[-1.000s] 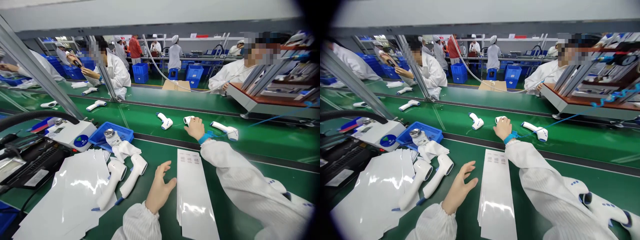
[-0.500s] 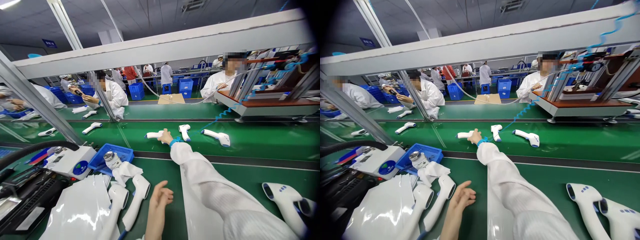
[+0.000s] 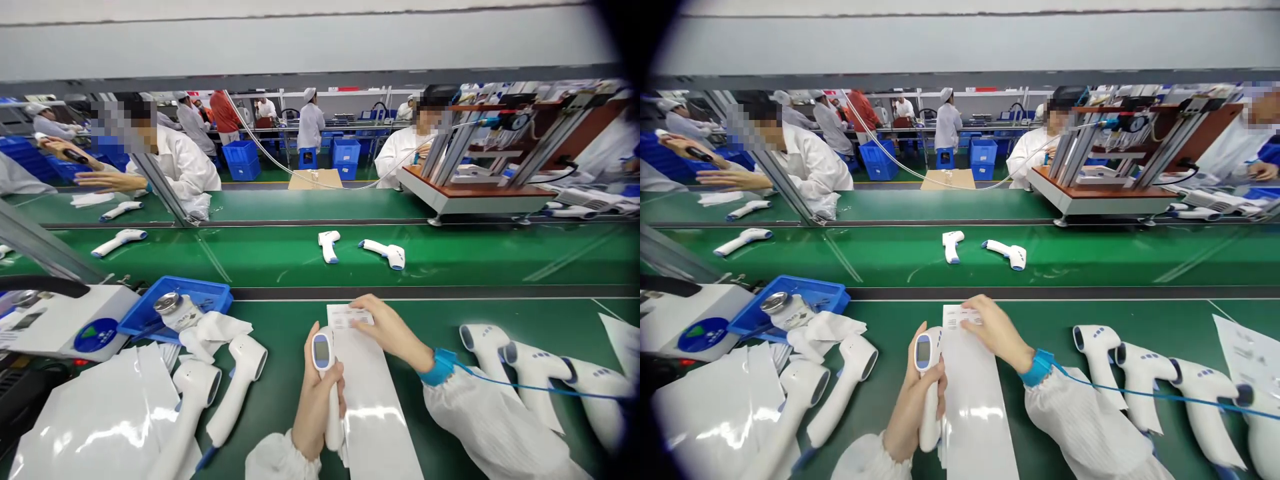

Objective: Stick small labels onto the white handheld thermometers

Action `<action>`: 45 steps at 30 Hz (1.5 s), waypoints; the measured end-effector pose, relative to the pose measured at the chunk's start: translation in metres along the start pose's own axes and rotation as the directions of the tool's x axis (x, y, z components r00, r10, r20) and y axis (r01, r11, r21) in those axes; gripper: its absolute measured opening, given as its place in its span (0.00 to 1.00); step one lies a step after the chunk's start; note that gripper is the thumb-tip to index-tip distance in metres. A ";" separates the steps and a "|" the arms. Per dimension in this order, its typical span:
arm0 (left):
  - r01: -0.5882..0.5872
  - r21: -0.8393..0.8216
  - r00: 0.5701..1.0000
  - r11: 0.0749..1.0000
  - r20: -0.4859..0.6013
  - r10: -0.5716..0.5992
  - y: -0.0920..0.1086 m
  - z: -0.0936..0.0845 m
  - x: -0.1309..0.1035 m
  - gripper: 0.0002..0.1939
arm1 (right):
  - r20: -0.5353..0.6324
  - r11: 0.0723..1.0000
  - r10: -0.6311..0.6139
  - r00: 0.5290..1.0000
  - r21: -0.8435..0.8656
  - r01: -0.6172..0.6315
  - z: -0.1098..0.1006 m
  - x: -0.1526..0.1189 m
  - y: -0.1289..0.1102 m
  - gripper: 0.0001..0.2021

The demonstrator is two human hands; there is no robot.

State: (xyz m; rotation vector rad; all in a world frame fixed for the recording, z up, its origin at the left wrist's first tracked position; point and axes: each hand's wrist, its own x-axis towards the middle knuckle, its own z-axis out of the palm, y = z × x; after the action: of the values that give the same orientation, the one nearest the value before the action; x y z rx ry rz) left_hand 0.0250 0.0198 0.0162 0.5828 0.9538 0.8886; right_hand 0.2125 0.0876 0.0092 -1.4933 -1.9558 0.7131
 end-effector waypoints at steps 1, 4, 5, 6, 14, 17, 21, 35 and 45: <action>0.005 0.042 1.000 0.999 -0.004 -0.004 -0.004 0.005 0.000 0.41 | -0.097 0.997 0.069 0.993 -0.038 -0.073 0.001 -0.004 0.015 0.09; -0.002 0.135 1.000 0.991 -0.014 0.004 -0.013 0.016 0.002 0.38 | -0.222 0.981 0.157 0.962 -0.074 -0.177 0.006 -0.015 0.049 0.05; -0.014 0.161 1.000 0.987 -0.020 0.017 -0.015 0.019 0.004 0.37 | -0.224 0.981 0.163 0.961 -0.068 -0.182 0.008 -0.017 0.055 0.05; -0.027 0.189 0.999 0.982 -0.028 0.033 -0.017 0.020 0.006 0.37 | -0.225 0.981 0.165 0.960 -0.062 -0.183 0.010 -0.019 0.059 0.06; -0.105 0.298 0.994 0.949 -0.003 0.111 -0.022 0.023 0.027 0.35 | -0.236 0.986 0.157 0.959 -0.015 -0.165 0.019 -0.007 0.060 0.08; -0.118 0.295 0.993 0.948 0.009 0.120 -0.023 0.021 0.030 0.35 | -0.236 0.986 0.158 0.959 -0.007 -0.165 0.020 -0.003 0.060 0.08; -0.129 0.290 0.991 0.948 0.009 0.132 -0.024 0.021 0.030 0.36 | -0.260 0.983 0.175 0.950 -0.011 -0.184 0.020 -0.005 0.061 0.08; -0.155 0.279 0.988 0.948 0.033 0.152 -0.029 0.019 0.031 0.33 | -0.133 0.991 0.013 0.991 -0.129 -0.031 0.009 -0.006 0.036 0.06; -0.163 0.320 0.986 0.933 0.022 0.165 -0.026 0.018 0.029 0.37 | 0.401 0.886 0.051 0.915 0.404 -0.227 -0.021 -0.055 -0.025 0.03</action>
State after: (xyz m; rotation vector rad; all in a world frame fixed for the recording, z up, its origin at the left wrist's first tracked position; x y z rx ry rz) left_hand 0.0587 0.0302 -0.0076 0.9511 1.0746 0.8884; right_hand 0.2226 0.0298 0.0354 -1.2836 -1.7810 1.5040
